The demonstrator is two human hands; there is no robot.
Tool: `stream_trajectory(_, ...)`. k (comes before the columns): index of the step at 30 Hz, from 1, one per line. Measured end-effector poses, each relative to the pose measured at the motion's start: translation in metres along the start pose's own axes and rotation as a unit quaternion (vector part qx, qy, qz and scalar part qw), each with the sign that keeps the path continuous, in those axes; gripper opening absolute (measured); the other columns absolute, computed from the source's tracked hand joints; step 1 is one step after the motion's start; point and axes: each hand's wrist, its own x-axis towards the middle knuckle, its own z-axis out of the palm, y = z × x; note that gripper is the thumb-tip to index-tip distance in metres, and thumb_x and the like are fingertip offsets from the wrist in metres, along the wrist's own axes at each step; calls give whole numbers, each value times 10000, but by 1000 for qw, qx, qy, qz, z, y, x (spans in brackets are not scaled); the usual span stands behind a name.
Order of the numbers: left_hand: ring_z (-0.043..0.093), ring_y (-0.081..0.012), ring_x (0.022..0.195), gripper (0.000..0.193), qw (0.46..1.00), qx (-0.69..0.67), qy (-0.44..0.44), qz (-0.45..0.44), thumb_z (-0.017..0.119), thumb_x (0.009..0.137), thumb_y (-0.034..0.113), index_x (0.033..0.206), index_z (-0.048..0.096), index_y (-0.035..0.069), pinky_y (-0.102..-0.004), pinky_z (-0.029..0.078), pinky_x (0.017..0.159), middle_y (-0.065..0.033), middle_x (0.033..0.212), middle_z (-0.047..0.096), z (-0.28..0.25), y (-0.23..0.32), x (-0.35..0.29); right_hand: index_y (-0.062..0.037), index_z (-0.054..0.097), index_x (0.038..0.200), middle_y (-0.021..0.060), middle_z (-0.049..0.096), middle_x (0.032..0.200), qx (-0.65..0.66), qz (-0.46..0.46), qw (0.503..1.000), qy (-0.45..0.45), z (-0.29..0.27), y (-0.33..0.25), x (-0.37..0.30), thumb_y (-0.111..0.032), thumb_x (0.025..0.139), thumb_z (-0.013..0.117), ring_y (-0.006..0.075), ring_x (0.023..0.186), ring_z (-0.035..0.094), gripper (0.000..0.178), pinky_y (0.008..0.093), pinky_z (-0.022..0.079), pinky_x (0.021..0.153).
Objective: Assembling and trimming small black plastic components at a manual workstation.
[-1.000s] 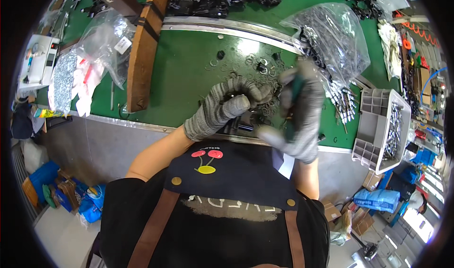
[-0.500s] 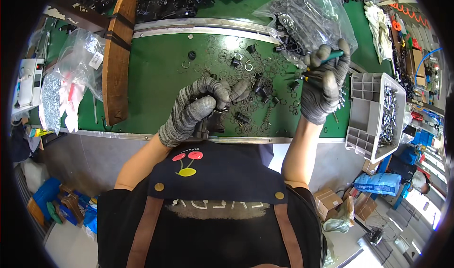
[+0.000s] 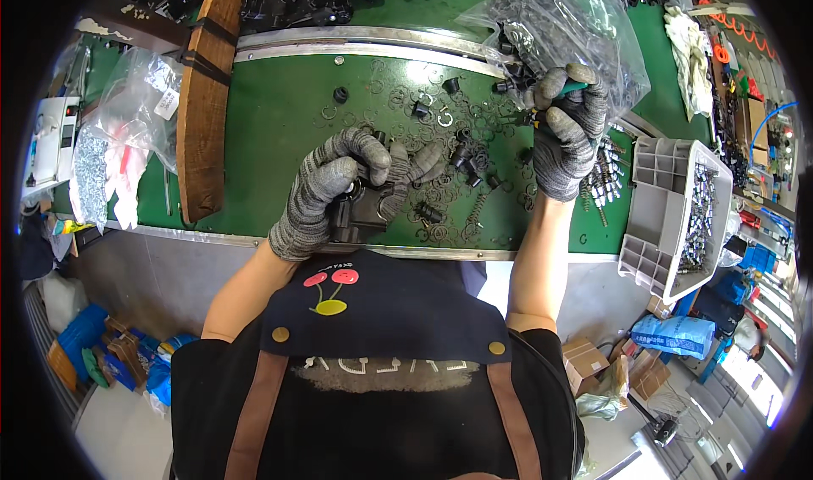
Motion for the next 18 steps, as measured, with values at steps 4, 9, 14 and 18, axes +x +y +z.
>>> stream_trajectory(4,570,-140,879,425,999,47,6,2,708,887,404,1039,609,19,-272,499,823,-70,931,595,0,2,0,-70,529,1307,77,557,1051,-11,5,1000,4,-1,4,-1,-41,786,703,202,922,513,550,365,449,856)
stream_trajectory(9,573,-141,863,436,999,45,6,7,695,896,413,1066,605,22,-266,510,792,-69,936,595,2,4,-1,-72,538,1277,73,556,1039,-17,9,1000,15,3,6,0,-57,790,699,195,901,514,513,348,456,823)
stream_trajectory(14,582,-146,854,486,998,-57,11,-13,683,902,435,1153,578,32,-260,525,761,-69,977,594,13,3,-6,-72,546,1249,74,561,1017,-53,-23,997,52,20,-2,4,-89,820,686,174,814,499,452,315,451,730)
stream_trajectory(18,591,-160,887,544,996,-91,-10,21,680,899,461,1224,546,46,-275,526,816,-80,1037,589,17,-3,-5,-68,562,1209,44,484,881,79,-44,993,-82,93,-60,26,-136,906,630,131,734,446,318,280,408,648)
